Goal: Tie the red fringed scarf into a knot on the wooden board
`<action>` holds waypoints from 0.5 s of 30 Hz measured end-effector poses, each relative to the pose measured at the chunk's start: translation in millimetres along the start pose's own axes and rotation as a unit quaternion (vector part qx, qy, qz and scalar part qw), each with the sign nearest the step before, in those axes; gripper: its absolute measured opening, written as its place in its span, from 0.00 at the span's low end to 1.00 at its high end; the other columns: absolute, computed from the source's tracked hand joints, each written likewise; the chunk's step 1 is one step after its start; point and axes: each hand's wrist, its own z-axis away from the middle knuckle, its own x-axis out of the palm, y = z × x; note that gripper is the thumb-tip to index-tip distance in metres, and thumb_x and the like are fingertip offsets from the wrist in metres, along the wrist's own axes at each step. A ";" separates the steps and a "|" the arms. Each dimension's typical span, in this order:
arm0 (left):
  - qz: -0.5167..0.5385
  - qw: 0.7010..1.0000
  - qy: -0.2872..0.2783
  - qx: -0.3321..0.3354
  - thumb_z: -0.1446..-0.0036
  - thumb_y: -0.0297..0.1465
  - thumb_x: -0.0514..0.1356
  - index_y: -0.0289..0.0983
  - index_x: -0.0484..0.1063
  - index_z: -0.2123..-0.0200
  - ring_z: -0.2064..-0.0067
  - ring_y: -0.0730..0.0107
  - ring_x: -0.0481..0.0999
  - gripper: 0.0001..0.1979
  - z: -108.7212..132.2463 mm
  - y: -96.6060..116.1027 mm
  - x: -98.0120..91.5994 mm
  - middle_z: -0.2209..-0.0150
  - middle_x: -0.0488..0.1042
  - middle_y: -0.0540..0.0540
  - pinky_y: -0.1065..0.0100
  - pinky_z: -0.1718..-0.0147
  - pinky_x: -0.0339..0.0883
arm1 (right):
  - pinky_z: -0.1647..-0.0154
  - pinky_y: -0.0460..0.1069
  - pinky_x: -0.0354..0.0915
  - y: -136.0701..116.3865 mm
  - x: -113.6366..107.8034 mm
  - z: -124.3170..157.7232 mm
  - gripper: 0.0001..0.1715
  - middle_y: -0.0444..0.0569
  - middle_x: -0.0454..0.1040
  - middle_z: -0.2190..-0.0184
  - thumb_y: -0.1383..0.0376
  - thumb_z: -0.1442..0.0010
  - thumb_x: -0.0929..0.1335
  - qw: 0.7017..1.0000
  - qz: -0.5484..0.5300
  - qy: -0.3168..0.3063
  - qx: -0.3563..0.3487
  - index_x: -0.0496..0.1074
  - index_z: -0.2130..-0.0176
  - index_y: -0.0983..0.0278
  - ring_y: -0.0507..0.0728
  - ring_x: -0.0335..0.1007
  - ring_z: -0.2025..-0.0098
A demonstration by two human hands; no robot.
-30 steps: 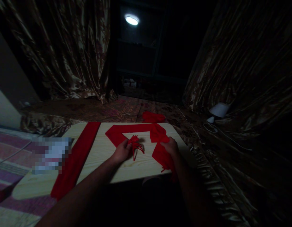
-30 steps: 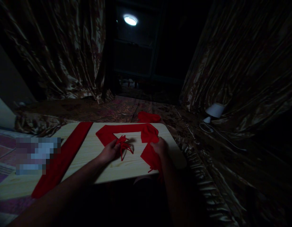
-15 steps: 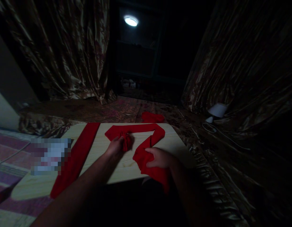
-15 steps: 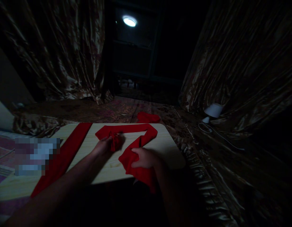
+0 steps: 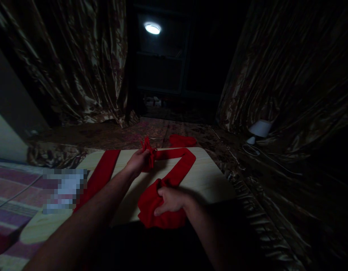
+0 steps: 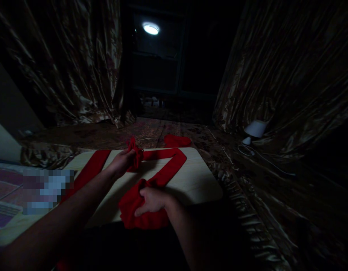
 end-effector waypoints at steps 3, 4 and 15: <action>-0.044 0.999 -0.013 -0.018 0.45 0.31 0.65 0.33 0.73 0.60 0.71 0.68 0.79 0.10 -3.4 -1.7 -1.6 0.69 0.79 0.44 0.69 0.70 0.72 | 0.64 0.47 0.68 -8.0 5.1 -11.8 0.26 0.44 0.77 0.63 0.61 0.58 0.80 0.997 0.076 0.014 0.016 0.72 0.61 0.64 0.55 0.72 0.63; -0.062 0.998 -0.018 -0.020 0.45 0.32 0.66 0.33 0.73 0.61 0.72 0.67 0.78 0.11 -4.8 -1.6 -0.9 0.69 0.79 0.44 0.68 0.71 0.72 | 0.66 0.47 0.67 -12.9 6.0 -16.7 0.26 0.44 0.76 0.64 0.61 0.58 0.80 0.993 0.112 0.021 0.024 0.71 0.61 0.64 0.55 0.71 0.65; -0.399 0.870 -0.289 0.013 0.59 0.44 0.71 0.36 0.76 0.60 0.60 0.58 0.77 0.25 8.5 23.7 0.1 0.63 0.80 0.44 0.64 0.61 0.70 | 0.70 0.49 0.67 -46.5 31.4 -61.7 0.31 0.49 0.75 0.61 0.53 0.55 0.75 0.987 0.086 0.065 0.116 0.69 0.54 0.63 0.58 0.72 0.66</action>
